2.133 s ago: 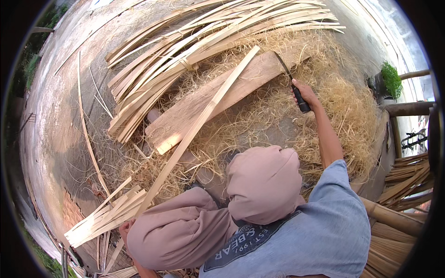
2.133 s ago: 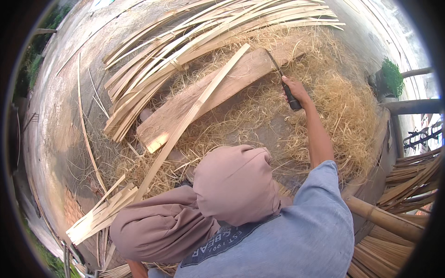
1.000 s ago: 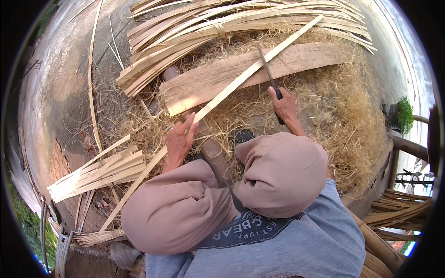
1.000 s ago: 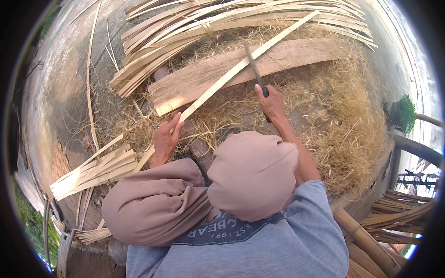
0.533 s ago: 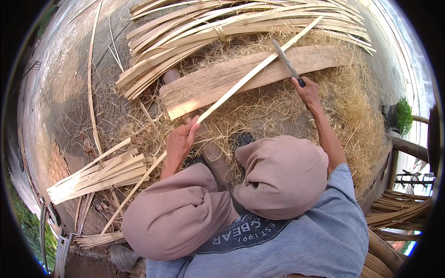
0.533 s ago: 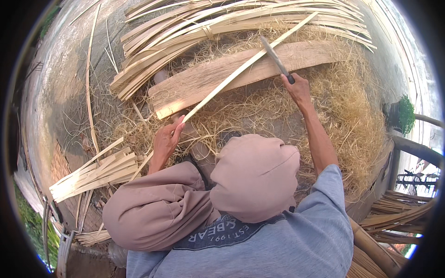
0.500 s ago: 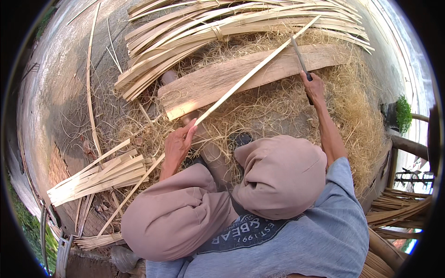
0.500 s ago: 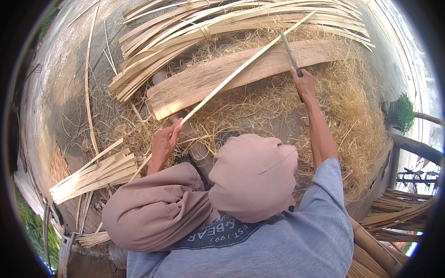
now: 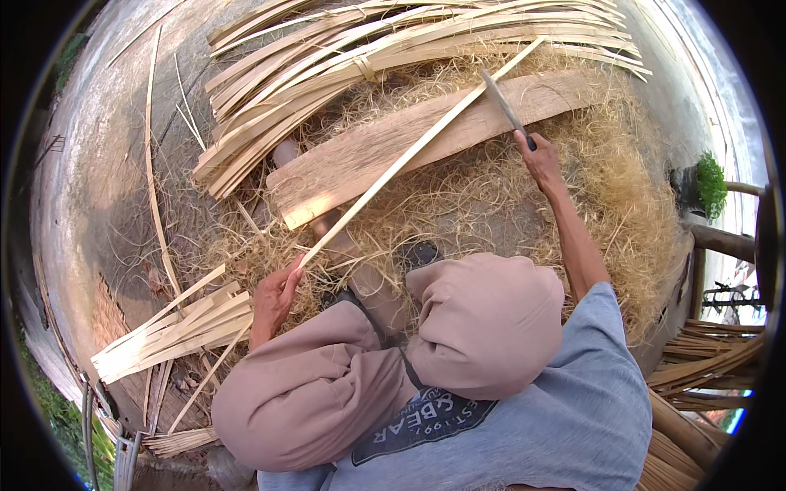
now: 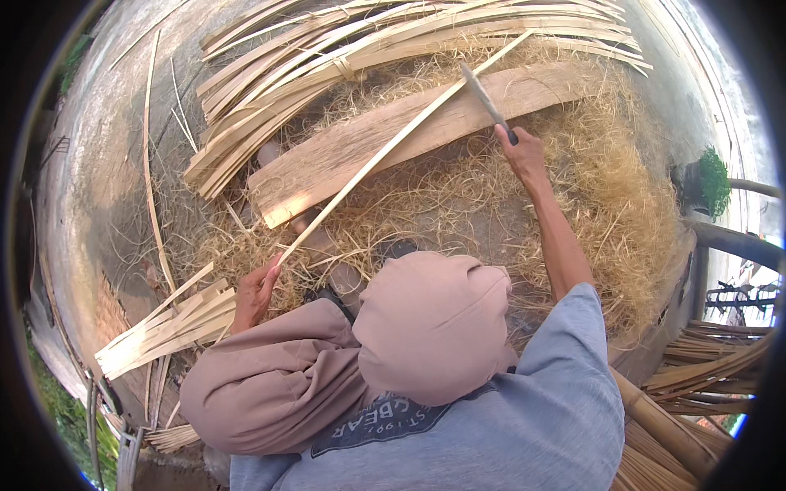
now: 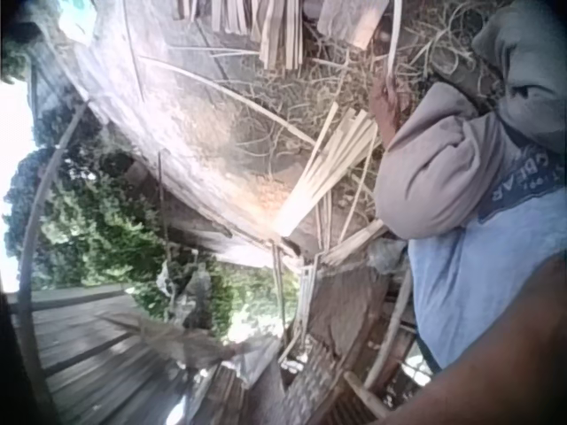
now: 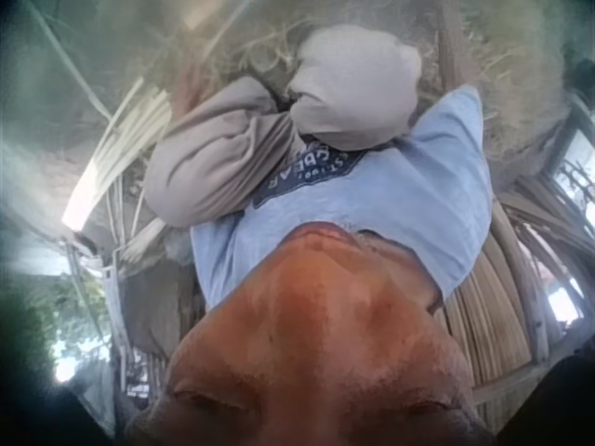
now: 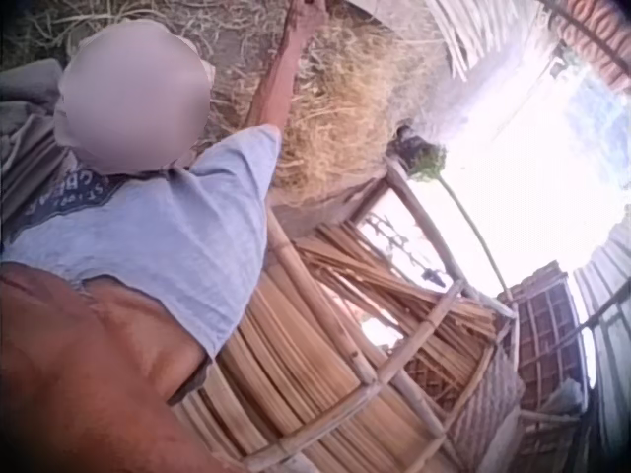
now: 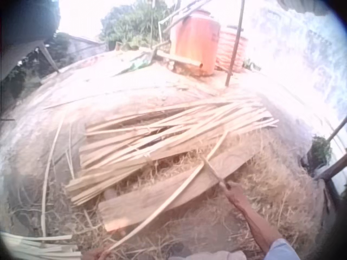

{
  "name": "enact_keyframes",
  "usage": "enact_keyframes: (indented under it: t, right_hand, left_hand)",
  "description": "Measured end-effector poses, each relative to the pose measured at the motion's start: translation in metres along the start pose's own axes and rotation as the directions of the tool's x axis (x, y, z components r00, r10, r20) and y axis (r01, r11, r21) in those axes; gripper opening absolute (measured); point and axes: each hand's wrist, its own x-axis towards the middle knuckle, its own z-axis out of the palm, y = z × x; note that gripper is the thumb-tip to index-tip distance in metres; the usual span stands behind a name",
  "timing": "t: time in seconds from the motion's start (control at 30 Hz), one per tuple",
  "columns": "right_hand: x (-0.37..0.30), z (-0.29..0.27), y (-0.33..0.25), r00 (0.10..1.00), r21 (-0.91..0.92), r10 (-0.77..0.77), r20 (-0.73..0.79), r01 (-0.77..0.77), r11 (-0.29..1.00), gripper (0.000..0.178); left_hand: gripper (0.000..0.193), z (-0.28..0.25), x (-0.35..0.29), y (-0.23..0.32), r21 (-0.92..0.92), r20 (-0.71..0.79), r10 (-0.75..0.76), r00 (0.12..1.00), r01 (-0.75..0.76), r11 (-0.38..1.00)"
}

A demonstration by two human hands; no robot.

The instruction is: The person sits on the ground and uses a knife to split long bamboo strips into thinner slats. They repeatedly cut the strips, gather the finished slats, and bundle them together using a thin strip of bamboo.

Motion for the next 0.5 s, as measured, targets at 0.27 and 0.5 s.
enact_keyframes:
  t: [0.27, 0.5]
  right_hand:
    - [-0.069, 0.031, -0.067, 0.960, 0.078, -0.101, 0.263, 0.083, 0.994, 0.056]
    - [-0.158, 0.088, -0.130, 0.782, 0.124, -0.541, 0.309, 0.531, 0.839, 0.050]
  left_hand:
    - [0.033, 0.016, 0.034, 0.028, 0.241, 0.158, -0.103, 0.982, 0.063, 0.969]
    - [0.038, 0.051, 0.039, 0.043, 0.312, -0.123, 0.167, 0.978, -0.121, 0.942]
